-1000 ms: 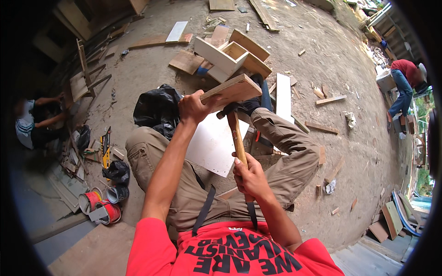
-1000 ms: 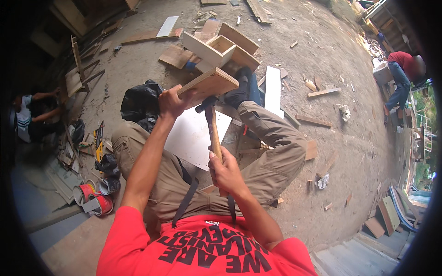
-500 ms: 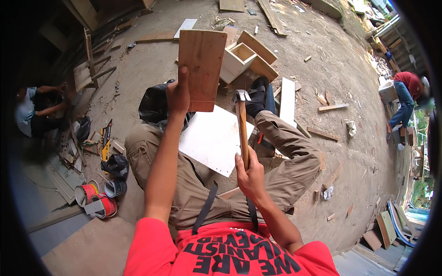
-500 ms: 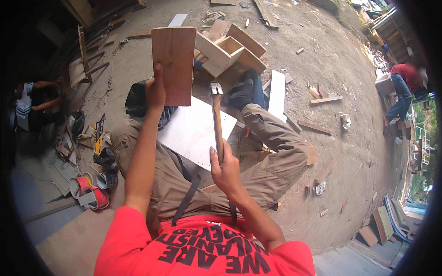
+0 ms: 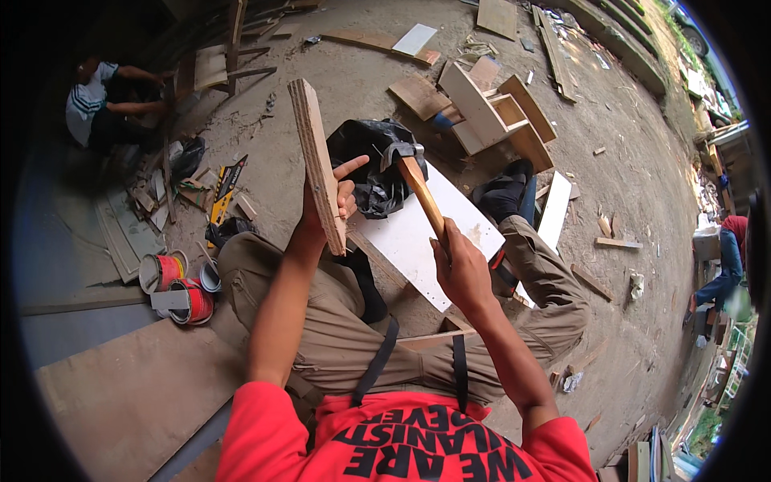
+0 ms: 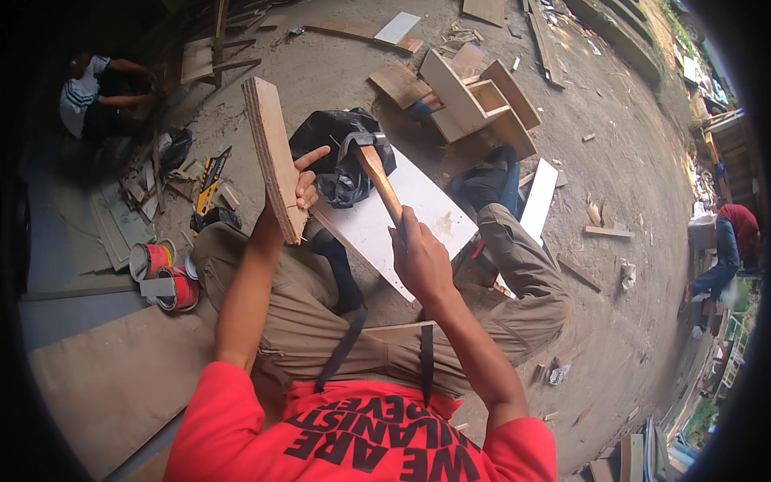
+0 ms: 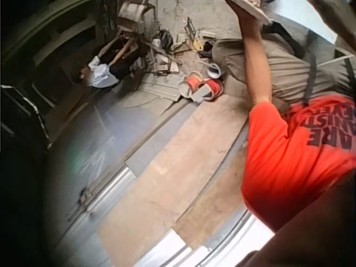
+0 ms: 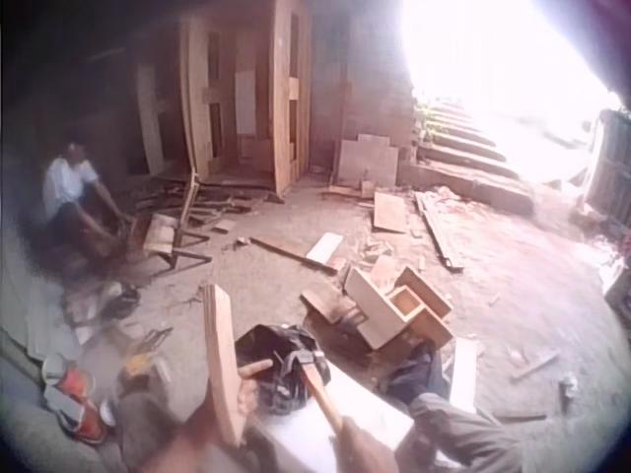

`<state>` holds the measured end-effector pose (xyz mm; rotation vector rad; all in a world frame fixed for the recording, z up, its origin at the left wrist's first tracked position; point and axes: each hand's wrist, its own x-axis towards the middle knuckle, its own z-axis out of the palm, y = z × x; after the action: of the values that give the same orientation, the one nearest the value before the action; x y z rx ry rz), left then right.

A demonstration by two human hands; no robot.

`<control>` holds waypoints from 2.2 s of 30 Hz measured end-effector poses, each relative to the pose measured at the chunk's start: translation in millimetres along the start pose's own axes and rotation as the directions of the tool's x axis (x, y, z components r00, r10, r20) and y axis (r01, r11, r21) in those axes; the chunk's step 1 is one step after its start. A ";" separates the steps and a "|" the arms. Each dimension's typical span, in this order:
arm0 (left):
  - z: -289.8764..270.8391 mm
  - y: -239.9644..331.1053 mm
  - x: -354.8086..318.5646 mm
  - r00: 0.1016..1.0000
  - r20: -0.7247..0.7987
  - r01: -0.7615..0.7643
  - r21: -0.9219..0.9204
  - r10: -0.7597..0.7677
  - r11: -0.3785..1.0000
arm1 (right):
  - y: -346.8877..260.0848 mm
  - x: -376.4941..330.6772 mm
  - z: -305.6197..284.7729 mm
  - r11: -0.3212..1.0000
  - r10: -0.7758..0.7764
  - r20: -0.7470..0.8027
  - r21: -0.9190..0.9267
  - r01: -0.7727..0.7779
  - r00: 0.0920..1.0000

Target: The person sits on the floor and repeatedly hammers a small rectangular wooden block resting on a white board. They adjust the block's position and orientation between strikes. The workspace is cluttered with wood scraps and tools.

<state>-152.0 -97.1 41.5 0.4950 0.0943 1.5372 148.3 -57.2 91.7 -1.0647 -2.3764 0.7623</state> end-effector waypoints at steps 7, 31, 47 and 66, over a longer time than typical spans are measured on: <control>-20.9 -7.7 -15.0 0.968 -0.232 -0.056 0.163 0.094 0.985 | -4.6 19.6 16.3 0.994 0.014 0.102 -0.108 -0.003 0.995; -4.3 -22.6 19.8 0.800 -0.579 0.057 0.331 0.155 0.942 | 47.8 11.0 32.8 0.961 0.256 -0.234 0.171 -0.219 0.938; 7.2 -135.4 44.6 0.874 -0.426 0.444 0.896 0.233 -0.029 | 114.9 -58.4 37.3 0.755 0.613 -0.334 0.516 -0.405 0.716; 9.1 -73.0 76.3 0.917 0.119 0.184 0.722 0.381 -0.667 | 112.5 -58.0 32.6 0.754 0.620 -0.289 0.477 -0.452 0.730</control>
<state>-76.8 -22.3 42.0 1.9471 2.3038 1.1127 226.0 -49.6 -13.1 -1.5893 -1.4520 1.0015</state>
